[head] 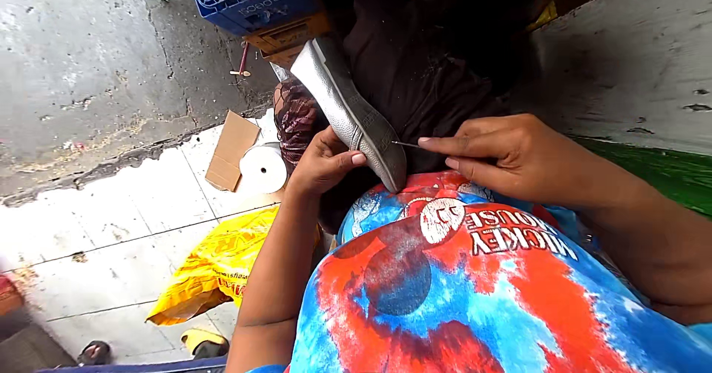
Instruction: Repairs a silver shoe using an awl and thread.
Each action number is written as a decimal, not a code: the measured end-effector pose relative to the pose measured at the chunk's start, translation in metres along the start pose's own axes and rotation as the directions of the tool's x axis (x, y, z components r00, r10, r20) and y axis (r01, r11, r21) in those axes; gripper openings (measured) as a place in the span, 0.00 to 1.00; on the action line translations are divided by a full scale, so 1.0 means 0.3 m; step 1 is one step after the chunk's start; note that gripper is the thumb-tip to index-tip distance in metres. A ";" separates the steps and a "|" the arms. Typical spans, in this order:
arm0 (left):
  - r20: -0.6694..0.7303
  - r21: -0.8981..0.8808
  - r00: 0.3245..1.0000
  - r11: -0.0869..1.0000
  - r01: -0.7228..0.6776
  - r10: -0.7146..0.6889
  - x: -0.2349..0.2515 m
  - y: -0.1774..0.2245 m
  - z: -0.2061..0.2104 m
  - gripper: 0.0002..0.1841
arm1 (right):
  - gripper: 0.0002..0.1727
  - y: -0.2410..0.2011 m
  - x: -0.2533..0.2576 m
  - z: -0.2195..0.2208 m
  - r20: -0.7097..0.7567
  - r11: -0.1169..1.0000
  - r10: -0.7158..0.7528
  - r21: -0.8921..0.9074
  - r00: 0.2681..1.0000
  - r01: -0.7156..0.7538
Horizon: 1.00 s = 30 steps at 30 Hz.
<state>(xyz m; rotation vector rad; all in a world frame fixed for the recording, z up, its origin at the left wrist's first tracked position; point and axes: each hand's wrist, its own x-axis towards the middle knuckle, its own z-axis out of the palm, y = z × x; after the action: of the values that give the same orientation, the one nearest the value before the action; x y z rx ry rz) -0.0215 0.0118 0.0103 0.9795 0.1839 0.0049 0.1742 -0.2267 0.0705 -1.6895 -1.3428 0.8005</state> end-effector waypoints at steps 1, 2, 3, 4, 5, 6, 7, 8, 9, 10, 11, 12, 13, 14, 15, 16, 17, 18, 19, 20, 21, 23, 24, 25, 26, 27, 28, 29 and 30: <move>-0.001 -0.003 1.000 1.000 -0.011 0.011 -0.003 -0.005 -0.001 0.19 | 0.20 0.000 0.006 0.011 0.014 1.000 -0.007 -0.022 1.000 0.008; -0.002 -0.001 1.000 1.000 -0.017 0.017 -0.006 -0.007 -0.001 0.19 | 0.20 -0.001 0.012 0.019 0.029 0.999 -0.008 -0.038 1.000 0.010; -0.003 -0.002 1.000 1.000 -0.021 0.021 -0.007 -0.008 -0.001 0.20 | 0.21 -0.003 0.019 0.025 0.041 0.999 -0.007 -0.046 0.999 0.009; -0.002 -0.004 1.000 1.000 -0.022 0.022 -0.006 -0.009 0.000 0.20 | 0.21 -0.007 0.027 0.028 0.052 0.999 -0.003 -0.050 0.999 0.006; 0.002 -0.004 1.000 1.000 -0.024 0.024 -0.003 -0.011 0.000 0.20 | 0.21 -0.010 0.034 0.030 0.057 0.999 0.002 -0.055 0.998 0.001; 0.008 -0.009 1.000 1.000 -0.027 0.027 0.000 -0.014 0.000 0.20 | 0.21 -0.013 0.040 0.031 0.058 0.998 0.007 -0.055 0.998 -0.004; 0.014 -0.016 1.000 1.000 -0.027 0.027 0.004 -0.016 0.000 0.20 | 0.21 -0.013 0.044 0.031 0.054 0.998 0.012 -0.055 0.998 -0.009; 0.020 -0.025 1.000 0.999 -0.024 0.025 0.007 -0.018 -0.001 0.20 | 0.21 -0.013 0.046 0.030 0.051 0.998 0.018 -0.054 0.999 -0.016; 0.030 -0.033 0.999 0.999 -0.020 0.021 0.010 -0.019 -0.001 0.20 | 0.21 -0.010 0.046 0.028 0.047 0.998 0.020 -0.053 0.999 -0.017; 0.039 -0.042 0.999 0.999 -0.015 0.016 0.011 -0.019 -0.001 0.20 | 0.21 -0.007 0.045 0.027 0.045 0.999 0.019 -0.051 0.999 -0.017; 0.044 -0.048 0.999 0.999 -0.011 0.013 0.011 -0.019 -0.001 0.21 | 0.21 -0.005 0.044 0.026 0.046 0.999 0.019 -0.050 0.999 -0.017; 0.049 -0.050 0.999 0.999 -0.008 0.010 0.010 -0.018 -0.002 0.21 | 0.21 -0.002 0.043 0.027 0.046 0.999 0.021 -0.048 0.999 -0.018; 0.052 -0.049 0.999 0.999 -0.007 0.009 0.009 -0.019 -0.003 0.21 | 0.21 0.001 0.043 0.028 0.047 0.999 0.023 -0.045 0.999 -0.021; 0.052 -0.049 0.999 0.999 -0.009 0.011 0.008 -0.020 -0.004 0.21 | 0.21 0.002 0.044 0.029 0.049 0.999 0.027 -0.039 0.998 -0.025; 0.053 -0.049 0.999 0.999 -0.009 0.012 0.006 -0.021 -0.004 0.21 | 0.21 0.003 0.045 0.030 0.052 0.999 0.029 -0.034 0.998 -0.027; 0.054 -0.052 0.998 0.999 -0.010 0.013 0.005 -0.021 -0.004 0.21 | 0.21 0.003 0.047 0.031 0.057 0.999 0.028 -0.027 0.998 -0.026; 0.053 -0.050 0.998 0.999 -0.012 0.014 0.005 -0.021 -0.003 0.20 | 0.21 0.005 0.049 0.032 0.059 1.000 0.022 -0.021 0.998 -0.020; 0.051 -0.049 0.999 0.999 -0.013 0.016 0.005 -0.020 -0.002 0.20 | 0.21 0.007 0.050 0.032 0.064 1.000 0.017 -0.016 0.998 -0.016; 0.052 -0.047 0.999 0.999 -0.012 0.015 0.005 -0.019 -0.002 0.21 | 0.21 0.012 0.052 0.031 0.070 1.000 0.014 -0.011 0.997 -0.013; 0.054 -0.044 0.998 0.999 -0.010 0.013 0.006 -0.019 -0.002 0.21 | 0.21 0.015 0.052 0.030 0.075 1.000 0.014 -0.009 0.997 -0.013; 0.052 -0.041 0.999 0.999 -0.009 0.011 0.008 -0.018 -0.001 0.21 | 0.21 0.017 0.054 0.029 0.078 1.000 0.017 -0.008 0.997 -0.017; 0.046 -0.023 0.999 1.000 -0.007 0.008 0.011 -0.018 0.000 0.21 | 0.21 0.014 0.059 0.020 0.100 0.999 0.039 -0.014 0.994 -0.038; 0.048 -0.006 0.999 1.000 -0.005 0.005 0.014 -0.018 0.001 0.21 | 0.21 0.007 0.065 0.010 0.125 0.998 0.056 -0.024 0.991 -0.054; 0.051 0.014 0.999 1.000 0.000 -0.001 0.017 -0.018 0.002 0.20 | 0.21 -0.001 0.073 -0.005 0.158 0.997 0.076 -0.040 0.985 -0.070; 0.052 0.032 0.999 0.999 0.007 -0.009 0.022 -0.017 0.005 0.18 | 0.21 -0.009 0.084 -0.022 0.196 0.995 0.097 -0.058 0.976 -0.087; 0.050 0.047 0.999 0.999 0.016 -0.018 0.028 -0.018 0.008 0.17 | 0.21 -0.016 0.098 -0.038 0.237 0.991 0.121 -0.084 0.964 -0.104; 0.045 0.063 0.999 0.998 0.022 -0.025 0.034 -0.018 0.011 0.17 | 0.22 -0.022 0.112 -0.052 0.271 0.987 0.140 -0.110 0.952 -0.114; 0.043 0.078 0.999 0.997 0.027 -0.030 0.042 -0.018 0.014 0.16 | 0.22 -0.030 0.130 -0.066 0.310 0.983 0.166 -0.134 0.936 -0.129; 0.042 0.095 0.998 0.995 0.033 -0.037 0.051 -0.018 0.017 0.16 | 0.22 -0.039 0.150 -0.081 0.354 0.976 0.198 -0.158 0.914 -0.150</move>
<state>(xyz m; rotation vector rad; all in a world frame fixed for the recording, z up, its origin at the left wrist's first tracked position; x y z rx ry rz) -0.0063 0.0059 0.0062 1.0700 0.1623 -0.0573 0.2001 -0.1869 0.0925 -1.8415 -1.5340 1.2065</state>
